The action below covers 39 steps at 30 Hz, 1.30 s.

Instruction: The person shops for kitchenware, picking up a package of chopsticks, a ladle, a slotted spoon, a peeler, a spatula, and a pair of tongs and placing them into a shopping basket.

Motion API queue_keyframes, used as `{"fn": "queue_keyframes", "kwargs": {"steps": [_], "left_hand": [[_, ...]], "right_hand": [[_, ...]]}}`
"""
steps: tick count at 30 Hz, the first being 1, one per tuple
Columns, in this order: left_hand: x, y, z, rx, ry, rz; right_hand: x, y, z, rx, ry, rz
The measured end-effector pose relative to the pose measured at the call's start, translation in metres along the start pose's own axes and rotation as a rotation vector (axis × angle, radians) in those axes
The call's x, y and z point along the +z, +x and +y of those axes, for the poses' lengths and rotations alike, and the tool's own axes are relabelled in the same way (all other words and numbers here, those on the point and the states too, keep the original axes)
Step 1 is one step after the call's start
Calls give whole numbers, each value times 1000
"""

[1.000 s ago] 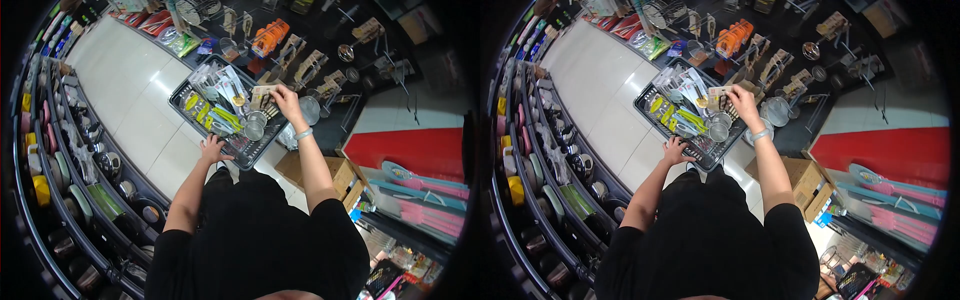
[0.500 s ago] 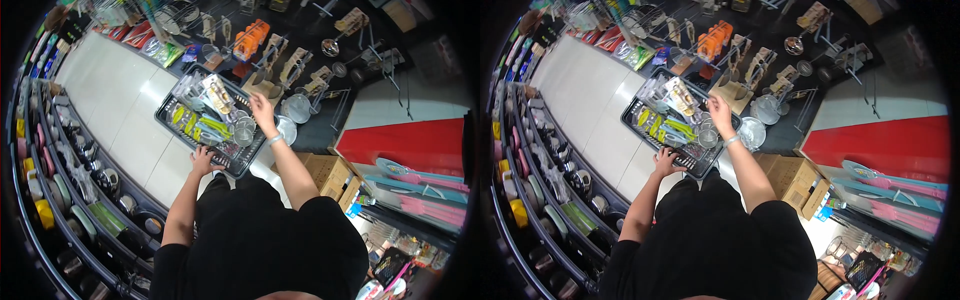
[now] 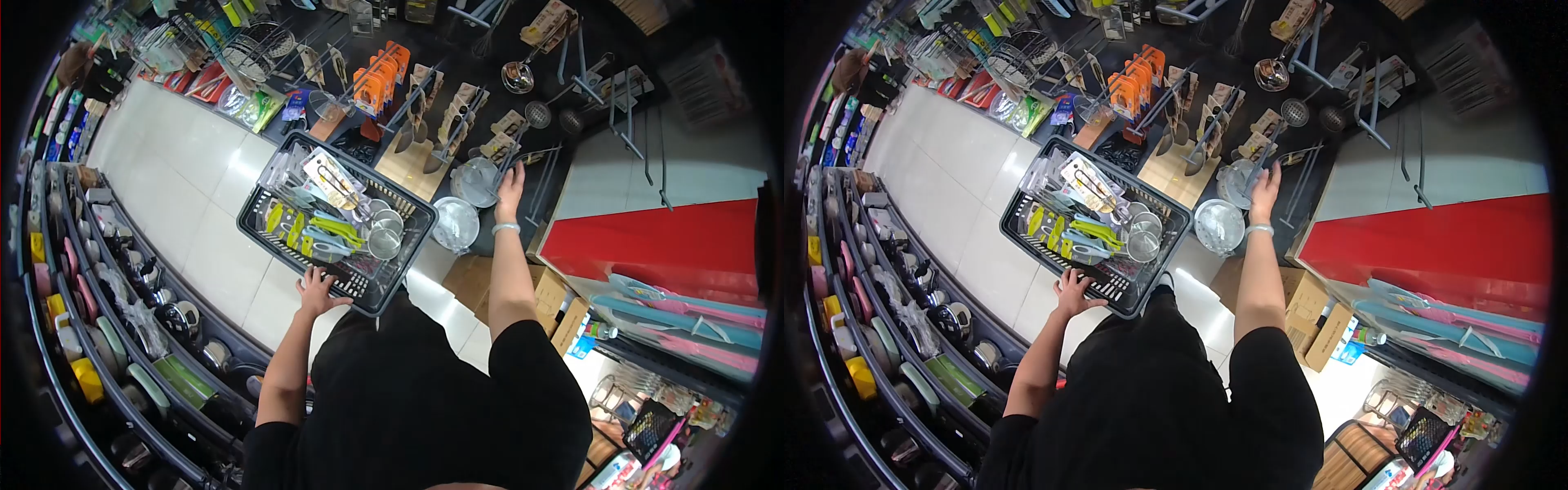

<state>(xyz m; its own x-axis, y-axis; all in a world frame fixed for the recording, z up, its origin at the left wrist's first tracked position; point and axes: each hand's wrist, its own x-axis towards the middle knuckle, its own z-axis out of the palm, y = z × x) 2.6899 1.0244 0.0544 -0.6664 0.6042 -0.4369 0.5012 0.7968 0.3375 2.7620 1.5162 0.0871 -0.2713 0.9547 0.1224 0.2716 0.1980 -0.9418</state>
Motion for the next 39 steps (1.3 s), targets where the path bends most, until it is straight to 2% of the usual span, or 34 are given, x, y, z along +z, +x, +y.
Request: {"fn": "queue_keyframes", "kwargs": {"steps": [2,3,5,6,7,9,14,17,19,26,30,35,39], "left_hand": [[0,1,1,-6,12,-18],[-1,2,1,-11,13,-29],[-2,3,2,-29,40,-45],[-3,4,3,-37,40,-68],[-3,4,2,-44,39,-90],[-2,3,3,-46,73,-70],[-4,4,4,-57,35,-114],[-1,4,1,-58,53,-109],[-2,3,3,-50,38,-104],[-3,2,0,-7,25,-71],[1,0,-3,21,12,-40],[3,-1,-6,38,1,-24],[3,-1,-8,31,-19,-38]], "right_hand": [[6,22,-5,-50,42,-7],[12,40,13,-42,49,-8],[24,74,67,-388,-64,49],[25,68,47,-298,5,49],[27,71,49,-294,11,46],[23,81,54,67,-58,-109],[20,74,68,-21,-200,21],[8,34,62,-73,-106,-55],[-4,0,51,-52,74,-117],[-47,-85,4,99,161,-182],[-72,-113,-33,37,114,-295],[-98,-138,-185,-187,-18,-431],[-89,-144,-245,-274,111,-510]]}}
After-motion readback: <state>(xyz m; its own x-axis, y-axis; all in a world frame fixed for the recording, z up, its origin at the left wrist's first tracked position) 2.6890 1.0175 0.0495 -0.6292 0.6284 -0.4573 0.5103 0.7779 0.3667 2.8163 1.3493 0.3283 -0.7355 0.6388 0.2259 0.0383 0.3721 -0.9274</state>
